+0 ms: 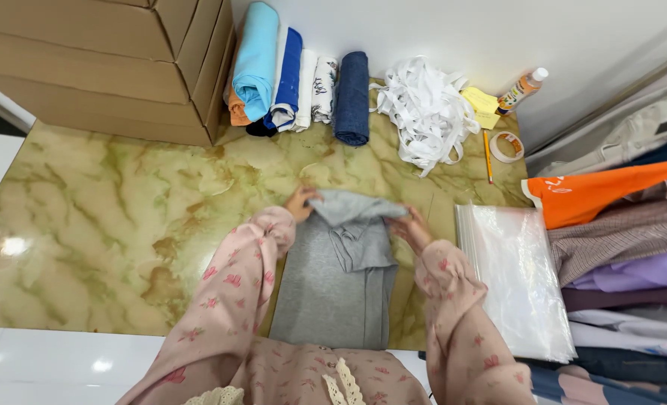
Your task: The person removes a gray sweatshirt and a pair of jeans from a clothing rack, folds each item on a marble-patterned table, and places them with other folded clothes. The person then opens a clear plastic bag and places a folded light blue garment inside.
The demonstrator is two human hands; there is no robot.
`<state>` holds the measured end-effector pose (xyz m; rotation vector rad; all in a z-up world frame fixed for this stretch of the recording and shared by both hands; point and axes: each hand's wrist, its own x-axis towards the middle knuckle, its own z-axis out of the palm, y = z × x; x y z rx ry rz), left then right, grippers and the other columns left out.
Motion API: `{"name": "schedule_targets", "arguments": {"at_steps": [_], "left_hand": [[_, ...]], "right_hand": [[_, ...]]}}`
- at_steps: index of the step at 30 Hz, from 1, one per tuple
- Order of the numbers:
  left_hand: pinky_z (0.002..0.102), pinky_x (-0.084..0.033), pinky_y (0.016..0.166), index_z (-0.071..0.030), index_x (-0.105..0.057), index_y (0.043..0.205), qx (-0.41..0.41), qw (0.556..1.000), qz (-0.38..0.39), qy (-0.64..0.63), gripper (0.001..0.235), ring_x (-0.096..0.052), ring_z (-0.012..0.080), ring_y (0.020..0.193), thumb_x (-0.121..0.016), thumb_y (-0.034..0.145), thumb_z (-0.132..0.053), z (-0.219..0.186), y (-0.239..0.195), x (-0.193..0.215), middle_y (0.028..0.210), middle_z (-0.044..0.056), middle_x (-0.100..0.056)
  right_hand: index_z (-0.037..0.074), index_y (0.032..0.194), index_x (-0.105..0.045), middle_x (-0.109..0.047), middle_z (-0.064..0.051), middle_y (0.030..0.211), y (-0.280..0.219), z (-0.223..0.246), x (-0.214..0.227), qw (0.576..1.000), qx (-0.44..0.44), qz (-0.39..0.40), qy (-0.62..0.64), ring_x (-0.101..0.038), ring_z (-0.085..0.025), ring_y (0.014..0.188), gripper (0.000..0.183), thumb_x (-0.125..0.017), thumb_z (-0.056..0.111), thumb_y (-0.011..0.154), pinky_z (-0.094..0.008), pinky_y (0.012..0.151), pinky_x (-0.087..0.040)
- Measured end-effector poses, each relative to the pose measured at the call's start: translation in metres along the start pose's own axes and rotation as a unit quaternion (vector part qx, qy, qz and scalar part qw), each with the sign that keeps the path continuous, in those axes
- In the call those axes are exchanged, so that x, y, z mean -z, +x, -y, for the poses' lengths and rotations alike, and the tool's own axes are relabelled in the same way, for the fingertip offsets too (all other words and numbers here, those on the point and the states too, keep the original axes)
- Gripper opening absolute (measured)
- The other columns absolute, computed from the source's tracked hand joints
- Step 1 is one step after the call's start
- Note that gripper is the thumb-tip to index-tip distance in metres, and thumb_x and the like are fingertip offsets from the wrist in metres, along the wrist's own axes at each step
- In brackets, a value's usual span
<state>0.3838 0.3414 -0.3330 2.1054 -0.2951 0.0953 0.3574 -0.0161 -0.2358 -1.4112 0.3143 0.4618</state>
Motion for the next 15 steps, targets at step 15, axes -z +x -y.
{"name": "schedule_targets", "arguments": {"at_steps": [15], "left_hand": [[0.059,-0.045,0.102,-0.046,-0.062,0.126,0.073,0.889,0.287,0.35,0.059,-0.046,0.0259,0.134,-0.086,0.073,-0.048,0.017,0.063,0.008,0.134,-0.009,-0.054]], "right_hand": [[0.022,0.135,-0.065,-0.05,-0.013,0.127,0.031,0.016,0.014,0.891,0.183,0.072,-0.41,-0.047,-0.038,0.129,0.079,-0.098,0.039,0.066,-0.052,0.115,-0.031]]}}
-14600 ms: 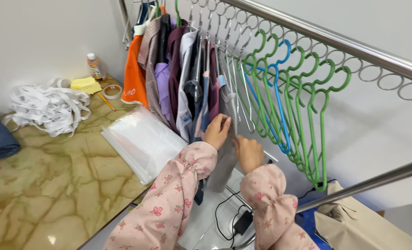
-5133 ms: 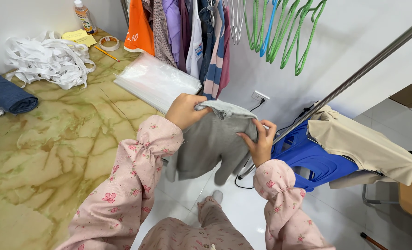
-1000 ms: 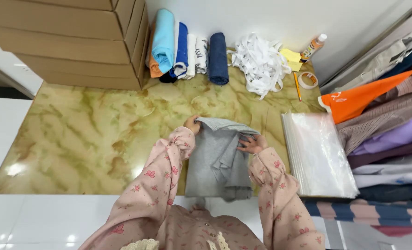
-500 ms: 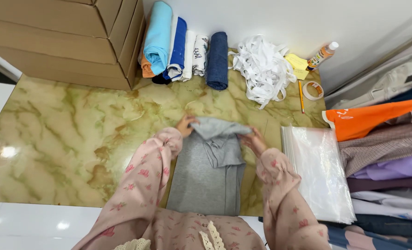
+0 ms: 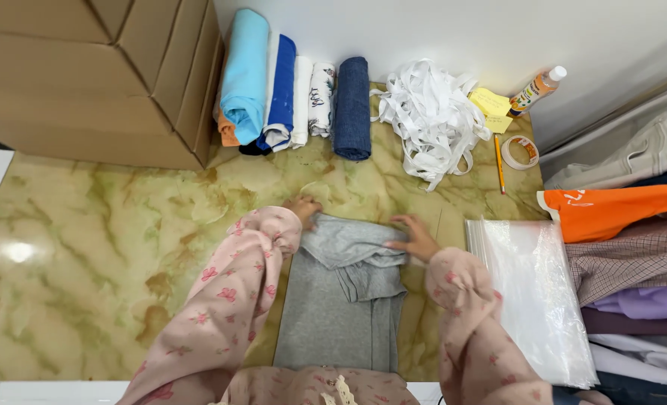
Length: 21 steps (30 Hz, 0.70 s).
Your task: The person removes a gray sweatshirt and a pair of jeans from a clothing rack, folds each item on a marble-patterned table, and places them with other folded clothes. The person then opens a clear plastic bag and places a folded light blue garment inside.
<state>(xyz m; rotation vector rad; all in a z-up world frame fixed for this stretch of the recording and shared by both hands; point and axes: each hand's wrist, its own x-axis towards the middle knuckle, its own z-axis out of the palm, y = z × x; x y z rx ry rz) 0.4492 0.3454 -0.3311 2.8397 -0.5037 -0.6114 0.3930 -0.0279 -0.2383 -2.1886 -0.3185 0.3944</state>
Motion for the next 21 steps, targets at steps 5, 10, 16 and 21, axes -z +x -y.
{"name": "schedule_targets", "arguments": {"at_steps": [5,10,16,21], "left_hand": [[0.057,-0.034,0.107,-0.028,-0.05,0.134,-0.052,0.995,0.074,0.034,0.088,-0.04,0.0311,0.136,-0.095,0.06,-0.044,-0.03,-0.01,0.004,0.138,0.005,-0.05],[0.043,-0.035,0.106,-0.029,-0.047,0.139,-0.059,0.995,0.048,0.071,0.075,-0.053,0.0229,0.132,-0.087,0.076,-0.038,-0.024,-0.022,-0.033,0.134,0.001,-0.064],[0.036,-0.04,0.071,-0.022,-0.057,0.089,-0.231,0.869,-0.421,0.117,0.006,-0.056,0.0194,0.081,-0.063,0.086,-0.023,-0.034,-0.081,-0.061,0.084,-0.003,-0.055],[0.036,-0.036,0.068,-0.02,-0.049,0.083,-0.218,0.842,-0.471,0.148,0.013,-0.048,0.0225,0.078,-0.055,0.095,-0.016,-0.046,-0.115,-0.05,0.083,0.0,-0.045]], "right_hand": [[0.045,0.15,-0.037,-0.047,-0.001,0.144,0.038,-0.03,-0.046,0.935,-0.071,0.182,-0.297,-0.042,-0.035,0.138,0.113,-0.095,0.06,0.054,-0.061,0.113,-0.029],[0.023,0.13,-0.05,-0.063,-0.009,0.122,0.017,-0.001,-0.043,0.933,0.012,0.168,-0.319,-0.061,-0.036,0.121,0.073,-0.086,0.049,0.072,-0.051,0.102,-0.049],[0.018,0.108,-0.056,-0.051,-0.005,0.107,-0.038,-0.033,-0.077,0.818,0.277,-0.146,-0.483,-0.056,-0.027,0.096,0.017,-0.053,0.023,0.092,-0.038,0.078,-0.047],[0.016,0.132,-0.062,-0.059,-0.011,0.139,-0.068,-0.013,-0.084,0.802,0.325,-0.238,-0.442,-0.059,-0.029,0.126,0.039,-0.041,0.01,0.099,-0.038,0.098,-0.048]]}}
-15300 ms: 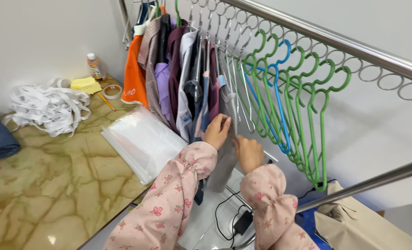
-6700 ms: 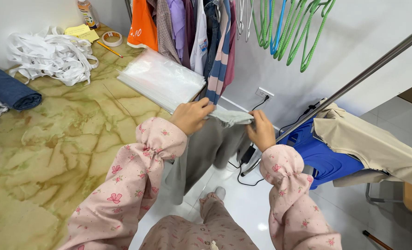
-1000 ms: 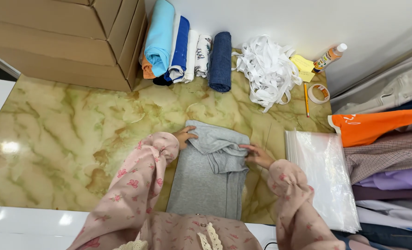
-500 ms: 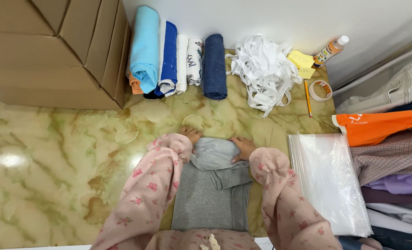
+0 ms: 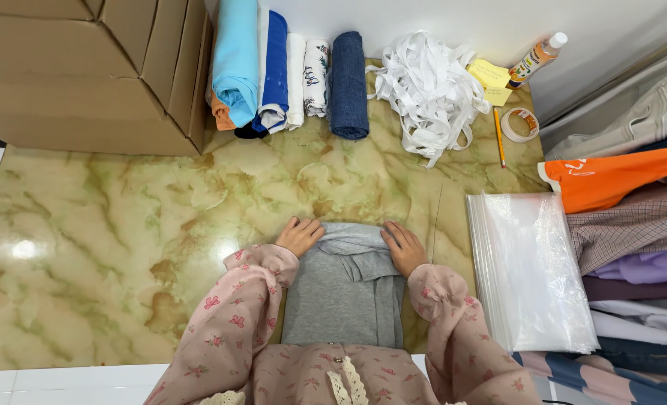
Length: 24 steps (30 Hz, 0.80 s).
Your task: The person removes a gray sweatshirt and a pair of jeans from a clothing rack, folds each item on a marble-patterned table, and places them with other folded clothes. The person then opens a clear plastic bag and places a folded light blue garment inside.
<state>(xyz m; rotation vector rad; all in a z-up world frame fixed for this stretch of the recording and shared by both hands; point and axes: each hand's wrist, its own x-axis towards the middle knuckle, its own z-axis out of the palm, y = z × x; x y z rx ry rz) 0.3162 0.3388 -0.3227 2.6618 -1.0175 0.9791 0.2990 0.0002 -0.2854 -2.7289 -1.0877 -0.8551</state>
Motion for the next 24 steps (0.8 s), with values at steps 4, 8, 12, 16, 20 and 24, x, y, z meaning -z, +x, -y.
{"name": "schedule_targets", "arguments": {"at_steps": [4,8,12,16,20,24], "left_hand": [[0.036,-0.038,0.075,-0.019,-0.05,0.086,0.001,1.0,0.019,-0.021,0.01,-0.05,0.0204,0.083,-0.053,0.095,-0.021,0.009,-0.005,0.02,0.087,-0.001,-0.049],[0.041,-0.041,0.079,-0.019,-0.059,0.092,0.039,0.982,0.098,-0.159,0.022,-0.056,0.0233,0.089,-0.054,0.094,-0.04,0.019,-0.009,0.038,0.099,-0.001,-0.057],[0.043,-0.056,0.082,-0.028,-0.068,0.09,0.145,0.891,0.349,-0.25,0.019,-0.065,0.0213,0.101,-0.065,0.093,-0.047,0.048,-0.003,-0.003,0.1,-0.009,-0.063],[0.053,-0.047,0.097,-0.026,-0.046,0.105,0.162,0.862,0.413,-0.243,0.057,-0.045,0.0305,0.123,-0.081,0.072,-0.057,0.056,0.028,-0.015,0.122,0.0,-0.041],[0.05,-0.032,0.12,0.002,-0.05,0.138,0.275,0.851,0.428,-0.134,0.094,-0.043,0.044,0.142,-0.063,0.069,-0.061,0.045,0.042,-0.021,0.146,0.031,-0.049],[0.053,-0.037,0.111,-0.008,-0.047,0.14,0.316,0.844,0.433,-0.033,0.086,-0.046,0.0408,0.137,-0.07,0.069,-0.051,0.049,0.034,-0.052,0.142,0.021,-0.051]], "right_hand": [[0.017,0.15,-0.049,-0.043,-0.013,0.16,0.007,0.002,0.042,0.994,-0.007,0.082,0.072,-0.043,-0.028,0.145,0.065,-0.056,0.015,0.085,-0.043,0.114,-0.035],[0.02,0.141,-0.059,-0.049,-0.014,0.15,0.023,-0.017,0.049,0.932,-0.101,0.204,0.281,-0.045,-0.037,0.137,0.043,-0.056,0.029,0.099,-0.053,0.109,-0.04],[0.017,0.125,-0.073,-0.073,-0.013,0.118,0.026,-0.062,-0.012,0.808,-0.184,0.279,0.485,-0.066,-0.035,0.117,0.051,-0.088,0.03,0.077,-0.047,0.102,-0.049],[0.016,0.136,-0.056,-0.07,-0.012,0.105,0.034,-0.082,-0.065,0.808,-0.173,0.35,0.44,-0.068,-0.033,0.103,0.097,-0.102,0.041,0.054,-0.048,0.093,-0.054],[0.015,0.126,-0.064,-0.072,-0.01,0.116,0.06,-0.077,-0.068,0.797,-0.116,0.513,0.299,-0.066,-0.032,0.118,0.083,-0.099,0.047,0.058,-0.043,0.103,-0.053],[0.021,0.119,-0.059,-0.067,-0.004,0.115,0.058,-0.058,-0.044,0.853,-0.076,0.476,0.198,-0.062,-0.031,0.117,0.069,-0.09,0.052,0.065,-0.044,0.103,-0.049]]}}
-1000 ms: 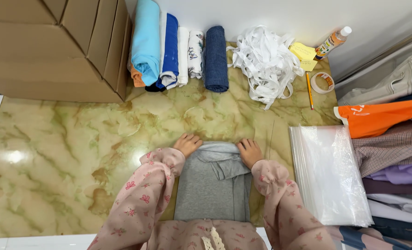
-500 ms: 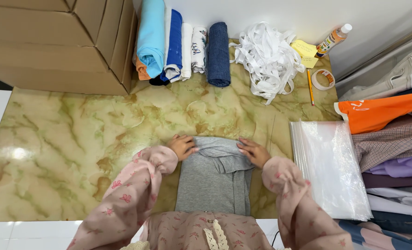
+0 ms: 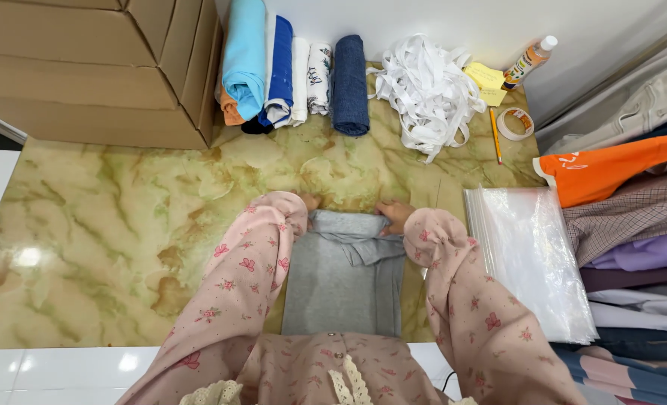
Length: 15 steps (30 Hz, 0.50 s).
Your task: The person removes a gray sweatshirt and a pair of jeans from a clothing rack, folds each item on a marble-patterned table, and places them with other folded clothes. The person then opens a clear plastic bag and places a folded light blue garment inside.
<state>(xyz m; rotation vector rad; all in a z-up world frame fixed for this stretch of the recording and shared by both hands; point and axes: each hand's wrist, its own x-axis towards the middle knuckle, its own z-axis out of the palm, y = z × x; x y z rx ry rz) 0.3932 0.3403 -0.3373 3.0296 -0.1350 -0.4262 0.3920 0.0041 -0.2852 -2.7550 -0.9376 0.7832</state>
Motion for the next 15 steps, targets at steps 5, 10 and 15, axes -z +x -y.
{"name": "schedule_targets", "arguments": {"at_steps": [5,10,15], "left_hand": [[0.054,-0.041,0.096,-0.022,-0.047,0.127,-0.24,0.964,-0.102,0.049,0.061,-0.054,0.0341,0.12,-0.074,0.076,-0.044,0.006,0.023,-0.008,0.123,0.007,-0.059],[0.05,-0.042,0.087,-0.025,-0.056,0.102,-0.264,0.884,-0.382,0.057,0.012,-0.059,0.0303,0.096,-0.056,0.091,-0.029,0.004,0.003,-0.003,0.096,0.004,-0.062],[0.042,-0.04,0.069,-0.02,-0.052,0.083,-0.289,0.82,-0.488,0.073,0.01,-0.051,0.0294,0.078,-0.057,0.091,-0.023,-0.001,-0.012,-0.008,0.084,0.006,-0.053]], "right_hand": [[0.021,0.124,-0.048,-0.056,-0.003,0.12,-0.008,0.008,0.001,0.978,-0.018,-0.137,-0.159,-0.053,-0.03,0.116,0.063,-0.078,0.048,0.076,-0.045,0.099,-0.046],[0.02,0.112,-0.053,-0.053,-0.002,0.108,0.012,0.001,-0.025,0.912,0.019,-0.32,-0.256,-0.054,-0.025,0.097,0.027,-0.057,0.025,0.086,-0.039,0.077,-0.047],[0.02,0.099,-0.053,-0.049,-0.003,0.095,0.006,0.002,-0.023,0.889,0.075,-0.371,-0.256,-0.053,-0.025,0.089,0.017,-0.057,0.027,0.085,-0.037,0.071,-0.045]]}}
